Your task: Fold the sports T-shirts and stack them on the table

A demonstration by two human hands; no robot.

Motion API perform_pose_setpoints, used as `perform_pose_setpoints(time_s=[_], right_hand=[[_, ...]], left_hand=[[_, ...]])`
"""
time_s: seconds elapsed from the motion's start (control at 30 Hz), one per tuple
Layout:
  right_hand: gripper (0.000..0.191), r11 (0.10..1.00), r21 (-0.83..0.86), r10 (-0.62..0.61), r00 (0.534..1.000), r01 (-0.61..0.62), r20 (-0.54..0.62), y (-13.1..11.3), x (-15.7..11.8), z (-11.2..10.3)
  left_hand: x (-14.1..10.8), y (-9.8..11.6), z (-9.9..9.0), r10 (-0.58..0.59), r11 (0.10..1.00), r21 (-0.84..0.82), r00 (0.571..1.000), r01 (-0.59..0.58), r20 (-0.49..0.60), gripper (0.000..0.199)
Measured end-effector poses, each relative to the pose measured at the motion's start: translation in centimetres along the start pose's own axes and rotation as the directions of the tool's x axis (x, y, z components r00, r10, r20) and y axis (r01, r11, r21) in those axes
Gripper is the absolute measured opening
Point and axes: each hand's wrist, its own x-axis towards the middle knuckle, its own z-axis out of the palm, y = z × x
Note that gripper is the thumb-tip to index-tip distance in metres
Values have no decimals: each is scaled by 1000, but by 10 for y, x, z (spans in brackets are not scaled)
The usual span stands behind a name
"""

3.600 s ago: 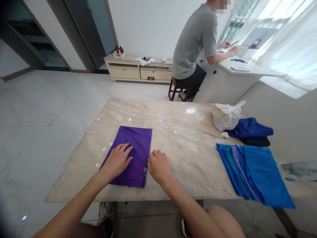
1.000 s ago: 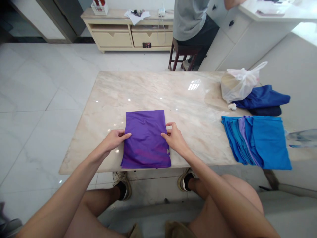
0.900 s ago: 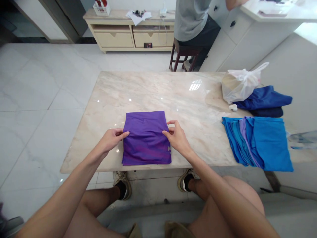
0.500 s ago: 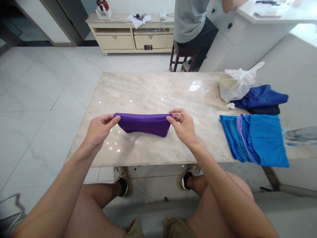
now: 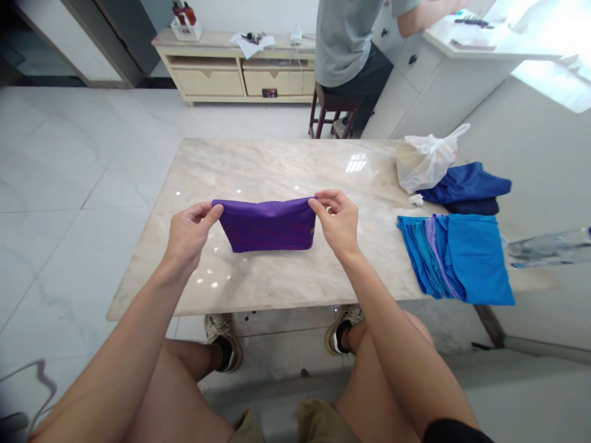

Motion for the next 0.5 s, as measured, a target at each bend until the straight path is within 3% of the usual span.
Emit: perform_pose_setpoints(time_s=[0.17,0.33,0.43,0.5], right_hand=[[34,999,26,-29,997,31,-73,5,3,-7],[38,993,-31,112,994,-111,17,18,-35,-29],[42,954,-141,290,934,-264,210,32,-64,-46],[46,910,-218,411,836,-352,364,41,-80,-59]], left_hand=[[-6,-10,9,17,999,29,1000,-16,-16,47],[-43,-39,0,-80,958,285,990,43,120,41],[-64,-59,-11,-186,902,430,929,33,319,35],[-75,-68,-21,-271,874,486,840,10,470,31]])
